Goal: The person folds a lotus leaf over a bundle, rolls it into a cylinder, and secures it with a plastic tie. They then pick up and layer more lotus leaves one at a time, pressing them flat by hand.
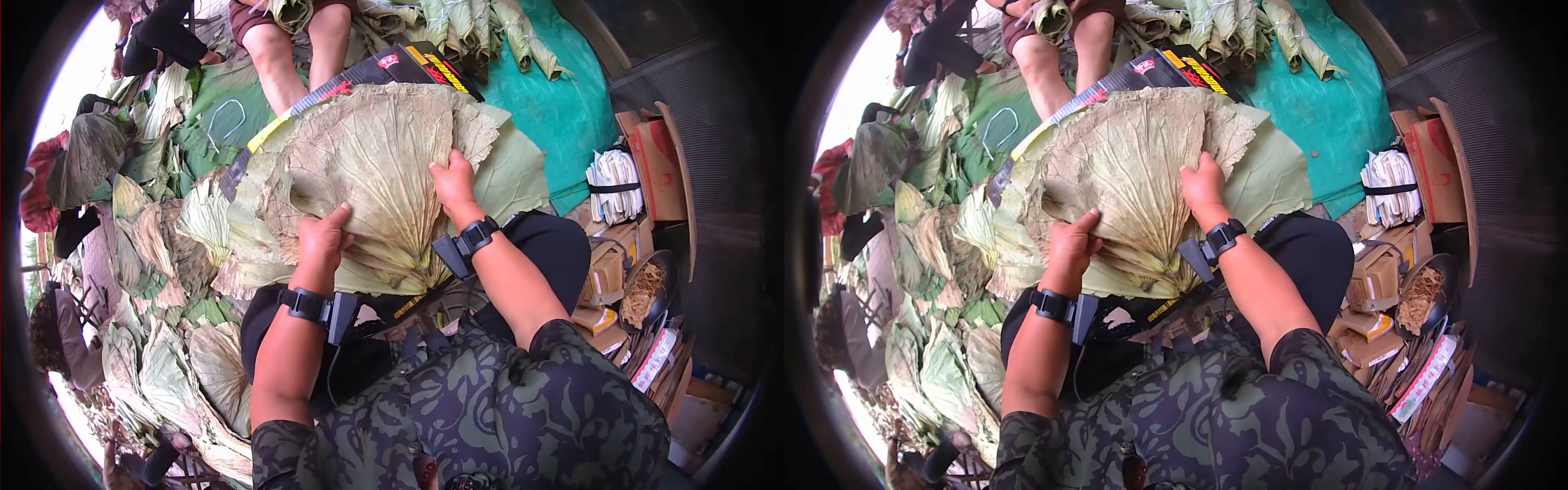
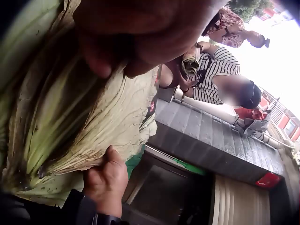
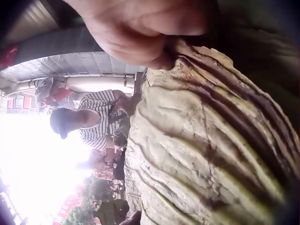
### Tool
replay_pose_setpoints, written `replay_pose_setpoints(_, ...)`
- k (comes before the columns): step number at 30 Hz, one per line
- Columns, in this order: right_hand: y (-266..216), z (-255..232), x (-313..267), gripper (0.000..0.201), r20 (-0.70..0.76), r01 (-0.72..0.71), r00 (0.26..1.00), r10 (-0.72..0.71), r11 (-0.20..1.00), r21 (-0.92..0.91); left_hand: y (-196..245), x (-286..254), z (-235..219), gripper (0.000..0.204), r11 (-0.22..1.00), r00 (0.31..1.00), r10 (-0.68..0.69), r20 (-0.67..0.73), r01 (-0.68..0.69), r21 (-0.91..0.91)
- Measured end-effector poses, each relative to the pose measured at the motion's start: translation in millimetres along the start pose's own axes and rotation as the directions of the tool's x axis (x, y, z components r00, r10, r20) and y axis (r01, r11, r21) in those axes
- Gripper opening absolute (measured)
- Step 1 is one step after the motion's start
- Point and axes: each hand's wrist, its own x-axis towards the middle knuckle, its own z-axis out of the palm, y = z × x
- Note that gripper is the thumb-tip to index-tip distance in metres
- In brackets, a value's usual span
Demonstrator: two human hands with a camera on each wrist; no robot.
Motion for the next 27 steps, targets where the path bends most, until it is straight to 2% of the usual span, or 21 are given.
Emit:
replay_pose_setpoints(1, 2, -1, -1, 0.024, 0.005, -0.009, 1.0, 0.009, 1.0, 0.001, 0, -2, -2, 0.025, 0.996, 1.0, 0.024, -0.015, -0.023, 0.089)
replay_pose_setpoints(2, 4, -3, 0, 0.023, -0.022, 0.002, 1.0, -0.002, 1.0, -0.011, -1, -3, 0, 0.021, 0.996, 0.995, 0.083, -0.063, -0.081, 0.043)
replay_pose_setpoints(3, 3, -3, -1, 0.023, -0.045, 0.015, 0.999, -0.016, 1.0, -0.023, -1, -3, -2, 0.021, 0.996, 0.994, 0.08, -0.072, -0.077, 0.044)
replay_pose_setpoints(5, 6, -5, 0, 0.03, -0.001, 0.006, 1.0, -0.006, 1.0, -0.018, 1, -5, -9, 0.021, 0.992, 0.998, 0.057, -0.035, -0.06, -0.107)
replay_pose_setpoints(7, 7, -6, 2, 0.041, -0.182, 0.004, 0.983, -0.018, 0.997, -0.072, 1, -5, -8, 0.022, 0.991, 0.997, 0.031, -0.065, -0.039, -0.128)
replay_pose_setpoints(8, -45, -22, -15, 0.054, -0.104, -0.114, 0.989, 0.103, 0.988, -0.106, -4, 0, -8, 0.022, 0.992, 0.997, 0.02, -0.079, -0.03, -0.126)
replay_pose_setpoints(9, -54, -22, -24, 0.054, -0.095, -0.114, 0.99, 0.104, 0.987, -0.112, -8, 2, -8, 0.023, 0.992, 0.996, 0.005, -0.091, -0.016, -0.123)
replay_pose_setpoints(10, -59, -20, -31, 0.055, -0.092, 0.232, 0.96, -0.265, 0.934, -0.27, -7, 1, -7, 0.023, 0.998, 0.997, 0.016, -0.081, -0.021, -0.066)
replay_pose_setpoints(11, -63, -16, -40, 0.056, -0.032, 0.533, 0.803, -0.595, 0.742, -0.407, -10, 4, -8, 0.023, 0.997, 0.996, 0.01, -0.086, -0.016, -0.07)
replay_pose_setpoints(12, -66, -10, -54, 0.056, -0.026, 0.534, 0.805, -0.593, 0.742, -0.406, -14, 9, -8, 0.023, 0.998, 0.996, 0.027, -0.082, -0.031, -0.051)
replay_pose_setpoints(13, -70, -2, -68, 0.057, 0.284, 0.629, 0.775, -0.565, 0.642, -0.438, -14, 10, -9, 0.023, 0.998, 0.996, 0.046, -0.077, -0.049, -0.031)
replay_pose_setpoints(14, -72, 2, -75, 0.058, 0.565, 0.728, 0.677, -0.471, 0.538, -0.425, -13, 10, -10, 0.023, 0.998, 0.996, 0.048, -0.081, -0.051, -0.034)
replay_pose_setpoints(15, -66, 6, -75, 0.058, 0.566, 0.732, 0.674, -0.475, 0.536, -0.421, -7, 8, -13, 0.022, 0.994, 0.992, 0.049, -0.119, -0.06, -0.096)
replay_pose_setpoints(18, -52, 14, -76, 0.06, 0.727, 0.684, 0.664, -0.174, 0.535, -0.496, 0, 15, -35, 0.019, 0.973, 0.974, 0.042, -0.224, -0.09, -0.21)
replay_pose_setpoints(19, -51, 14, -79, 0.06, 0.733, 0.686, 0.659, -0.17, 0.536, -0.492, -1, 20, -43, 0.028, 0.961, 0.951, 0.053, -0.306, -0.131, -0.242)
replay_pose_setpoints(22, -53, 15, -75, 0.06, 0.732, 0.693, 0.657, -0.18, 0.528, -0.491, -5, 35, -58, 0.033, 0.956, 0.948, 0.059, -0.314, -0.145, -0.257)
replay_pose_setpoints(23, -52, 15, -76, 0.059, 0.731, 0.691, 0.66, -0.173, 0.522, -0.501, -8, 40, -57, 0.036, 0.948, 0.824, 0.271, -0.498, -0.318, -0.01)
replay_pose_setpoints(24, -52, 16, -77, 0.059, 0.729, 0.687, 0.665, -0.163, 0.518, -0.51, -10, 43, -54, 0.04, 0.869, 0.634, 0.489, -0.599, -0.419, 0.264)
replay_pose_setpoints(25, -52, 16, -77, 0.059, 0.729, 0.686, 0.665, -0.163, 0.518, -0.51, 1, 24, -44, 0.044, 0.652, 0.46, 0.758, -0.462, -0.552, 0.52)
replay_pose_setpoints(26, -53, 16, -77, 0.059, 0.726, 0.683, 0.668, -0.161, 0.52, -0.513, 11, 5, -32, 0.048, 0.35, 0.252, 0.936, -0.244, -0.613, 0.709)
replay_pose_setpoints(27, -54, 16, -77, 0.06, 0.724, 0.679, 0.671, -0.158, 0.523, -0.515, 19, -8, -20, 0.051, 0.132, 0.22, 0.975, 0.022, -0.663, 0.737)
